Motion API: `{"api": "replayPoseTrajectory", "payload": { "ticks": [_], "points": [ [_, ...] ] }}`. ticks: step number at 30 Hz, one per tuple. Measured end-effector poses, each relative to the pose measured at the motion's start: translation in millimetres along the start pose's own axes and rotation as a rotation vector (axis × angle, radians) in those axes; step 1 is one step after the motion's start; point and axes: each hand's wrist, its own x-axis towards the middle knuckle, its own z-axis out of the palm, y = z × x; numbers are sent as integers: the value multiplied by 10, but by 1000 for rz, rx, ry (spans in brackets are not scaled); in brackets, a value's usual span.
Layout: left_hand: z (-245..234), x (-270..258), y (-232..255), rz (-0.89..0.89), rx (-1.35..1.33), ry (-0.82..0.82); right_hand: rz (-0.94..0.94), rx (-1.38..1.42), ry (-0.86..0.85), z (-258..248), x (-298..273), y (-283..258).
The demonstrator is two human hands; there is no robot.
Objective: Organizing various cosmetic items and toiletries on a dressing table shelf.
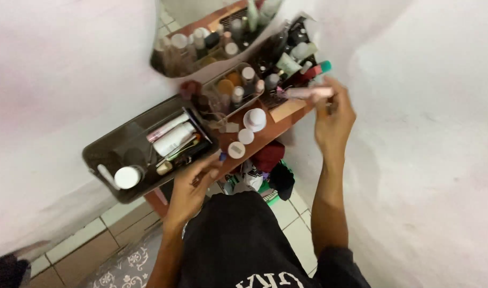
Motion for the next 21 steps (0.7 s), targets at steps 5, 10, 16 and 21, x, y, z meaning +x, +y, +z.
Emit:
{"api": "replayPoseTrajectory", "payload": {
  "ticks": [5,10,16,21],
  "points": [
    [116,-26,-126,-15,53,-52,-6,-228,58,39,377,685],
    [124,11,-102,-85,67,-37,33,-266,14,246,526,964],
    [125,20,-267,-68,78,30,-20,-380,-48,322,572,1089],
    [143,74,-212,-130,90,54,-246,-582,18,298,545,1181]
  ]
}}
